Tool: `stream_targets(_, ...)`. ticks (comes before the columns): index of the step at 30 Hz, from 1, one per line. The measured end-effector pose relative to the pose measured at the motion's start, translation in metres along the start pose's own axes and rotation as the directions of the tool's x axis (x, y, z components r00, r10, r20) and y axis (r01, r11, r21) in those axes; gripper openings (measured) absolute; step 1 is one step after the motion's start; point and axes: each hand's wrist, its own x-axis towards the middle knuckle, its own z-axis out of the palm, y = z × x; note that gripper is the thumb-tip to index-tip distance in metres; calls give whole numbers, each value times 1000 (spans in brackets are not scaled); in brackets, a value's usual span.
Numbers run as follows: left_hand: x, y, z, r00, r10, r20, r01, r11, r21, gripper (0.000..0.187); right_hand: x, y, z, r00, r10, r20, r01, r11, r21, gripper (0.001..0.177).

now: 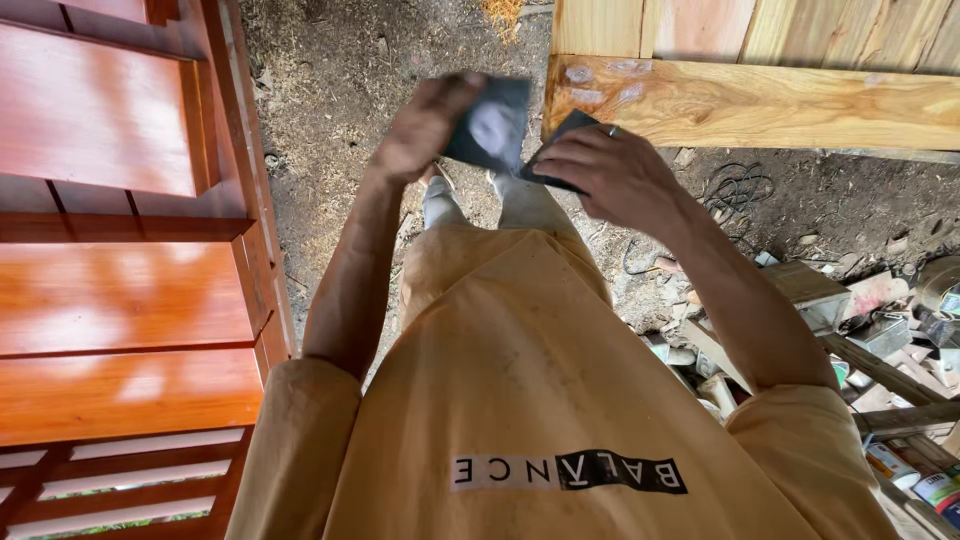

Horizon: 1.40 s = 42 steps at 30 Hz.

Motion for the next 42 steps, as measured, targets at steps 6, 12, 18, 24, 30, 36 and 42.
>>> stream_targets(6,-48,-16,-59,928,7,-372,-98,969,-228,33,36,96,101,855,411,-315,-453,889,-71,44)
stream_targets(12,-100,-66,-76,916,-142,-374,27,955,-296,34,48,106,150,826,449,-340,-496,867,-59,81)
stream_targets(18,-106,-95,-76,894,-196,-403,26,920,-391,31,39,128,149,820,532,-212,-548,836,-23,78)
stream_targets(24,-102,-96,-82,907,-175,-382,27,932,-362,30,15,134,152,789,522,-326,-589,794,-153,72)
stream_targets(30,-96,-83,-76,888,-177,-425,12,932,-363,30,-18,140,140,779,610,-144,-609,791,55,63)
stream_targets(36,-75,-93,-64,897,-185,-400,38,937,-348,31,-26,177,177,829,439,-346,-510,848,-145,61)
stream_targets(42,-78,-99,-54,888,-222,-402,82,938,-338,30,-32,173,169,823,504,-263,-526,851,-14,70)
